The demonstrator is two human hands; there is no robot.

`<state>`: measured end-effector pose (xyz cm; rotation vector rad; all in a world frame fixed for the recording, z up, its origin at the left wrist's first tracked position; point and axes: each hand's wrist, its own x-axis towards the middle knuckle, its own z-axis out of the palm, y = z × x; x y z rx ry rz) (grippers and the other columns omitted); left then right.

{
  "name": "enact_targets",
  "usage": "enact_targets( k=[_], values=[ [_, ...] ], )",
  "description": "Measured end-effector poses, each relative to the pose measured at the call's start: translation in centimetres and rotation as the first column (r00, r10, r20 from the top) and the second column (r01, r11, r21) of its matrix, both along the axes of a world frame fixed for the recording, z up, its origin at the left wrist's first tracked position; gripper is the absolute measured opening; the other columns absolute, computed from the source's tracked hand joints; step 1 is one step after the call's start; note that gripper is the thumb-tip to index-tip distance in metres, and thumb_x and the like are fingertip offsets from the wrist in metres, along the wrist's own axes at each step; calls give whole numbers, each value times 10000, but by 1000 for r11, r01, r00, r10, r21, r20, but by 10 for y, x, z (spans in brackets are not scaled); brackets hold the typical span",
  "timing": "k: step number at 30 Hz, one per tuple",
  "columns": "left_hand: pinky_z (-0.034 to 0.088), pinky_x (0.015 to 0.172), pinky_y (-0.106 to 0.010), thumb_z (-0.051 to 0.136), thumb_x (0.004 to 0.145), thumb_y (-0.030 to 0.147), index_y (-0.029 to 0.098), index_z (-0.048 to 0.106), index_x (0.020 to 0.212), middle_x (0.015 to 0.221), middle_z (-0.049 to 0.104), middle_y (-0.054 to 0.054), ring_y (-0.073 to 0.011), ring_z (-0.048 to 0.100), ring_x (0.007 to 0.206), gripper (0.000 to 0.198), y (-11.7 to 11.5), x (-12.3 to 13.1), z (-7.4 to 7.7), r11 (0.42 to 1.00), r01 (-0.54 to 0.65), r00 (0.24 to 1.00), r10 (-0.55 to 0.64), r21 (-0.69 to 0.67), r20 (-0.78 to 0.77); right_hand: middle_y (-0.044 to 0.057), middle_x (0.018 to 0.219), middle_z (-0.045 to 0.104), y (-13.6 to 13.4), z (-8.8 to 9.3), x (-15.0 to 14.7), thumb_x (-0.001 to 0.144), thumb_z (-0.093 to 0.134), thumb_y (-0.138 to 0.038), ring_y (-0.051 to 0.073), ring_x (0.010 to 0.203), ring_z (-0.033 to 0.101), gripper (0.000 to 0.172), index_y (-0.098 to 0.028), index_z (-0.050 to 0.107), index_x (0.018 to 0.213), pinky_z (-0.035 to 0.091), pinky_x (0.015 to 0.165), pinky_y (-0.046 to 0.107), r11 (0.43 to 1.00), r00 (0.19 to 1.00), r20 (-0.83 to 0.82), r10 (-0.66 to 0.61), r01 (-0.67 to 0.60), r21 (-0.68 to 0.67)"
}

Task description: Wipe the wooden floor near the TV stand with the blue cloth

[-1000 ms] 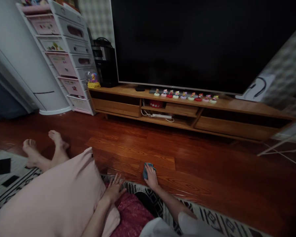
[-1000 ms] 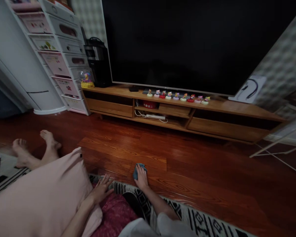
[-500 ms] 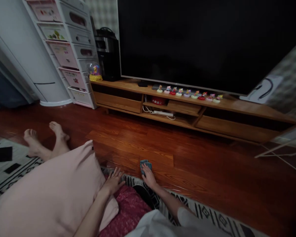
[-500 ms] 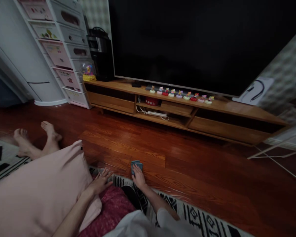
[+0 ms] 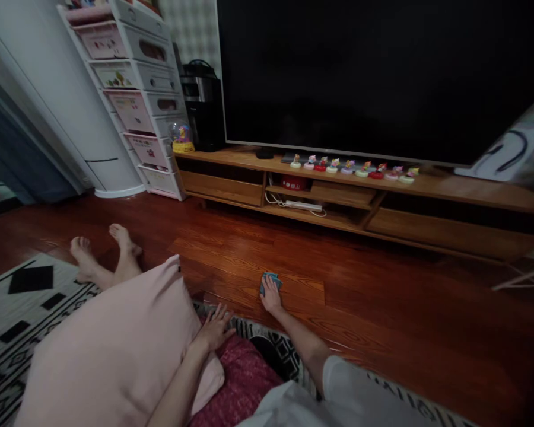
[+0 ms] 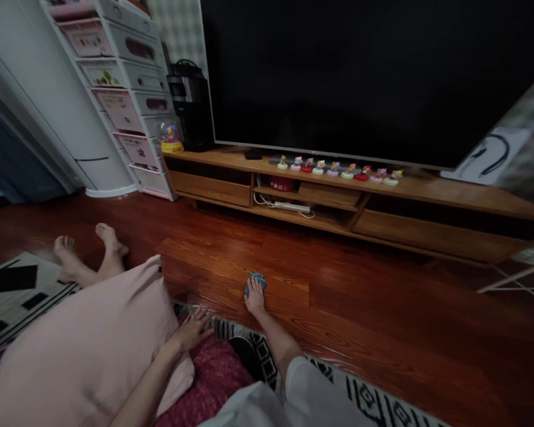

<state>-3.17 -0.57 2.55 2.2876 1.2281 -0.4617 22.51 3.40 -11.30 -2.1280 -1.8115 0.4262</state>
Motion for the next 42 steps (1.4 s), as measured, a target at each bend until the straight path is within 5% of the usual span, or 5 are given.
enact_targets(
  k=[10, 14, 21, 32, 42],
  values=[
    [100, 1189, -510, 383, 934, 478, 176, 290, 1520, 1617, 131, -110, -268, 1, 1487, 665, -2, 1, 4, 999, 2, 1000, -2, -35, 0, 34, 1582, 282, -99, -56, -15, 849, 447, -108, 186, 1465, 210, 691, -280, 322, 1507, 229, 1185, 446, 915, 916, -49, 398, -400, -45],
    [99, 1191, -499, 378, 935, 474, 155, 306, 1513, 1612, 148, -125, -262, 21, 1488, 665, -2, 1, 4, 999, 8, 1000, -9, -37, -6, 42, 1595, 243, -73, -38, -18, 767, 553, -109, 196, 1473, 180, 802, -257, 303, 1515, 179, 1202, 440, 935, 934, -50, 352, -354, -14],
    [103, 1196, -482, 399, 922, 455, 167, 307, 1514, 1614, 155, -111, -249, 34, 1488, 665, -1, 0, 4, 999, -13, 1000, 12, -40, -11, 110, 1586, 253, 6, 14, -30, 763, 541, -82, 231, 1473, 180, 775, -165, 330, 1504, 158, 1200, 454, 1000, 998, -56, 13, -13, -10],
    [98, 1192, -504, 395, 926, 482, 165, 330, 1504, 1611, 162, -118, -262, 39, 1489, 663, -2, 1, -1, 999, -9, 1000, 9, -38, 8, 15, 1560, 325, -101, -36, -21, 823, 512, -134, 181, 1448, 264, 681, -314, 394, 1469, 230, 1186, 433, 932, 929, -114, 353, -359, -45],
    [113, 1187, -503, 397, 921, 478, 186, 314, 1510, 1609, 178, -115, -244, 51, 1491, 662, 0, -1, 1, 999, -17, 1000, 17, -51, 10, 87, 1549, 348, -5, 22, -30, 739, 535, -29, 202, 1451, 256, 746, -204, 426, 1456, 187, 1195, 430, 994, 986, -131, 106, -110, -28]
  ],
)
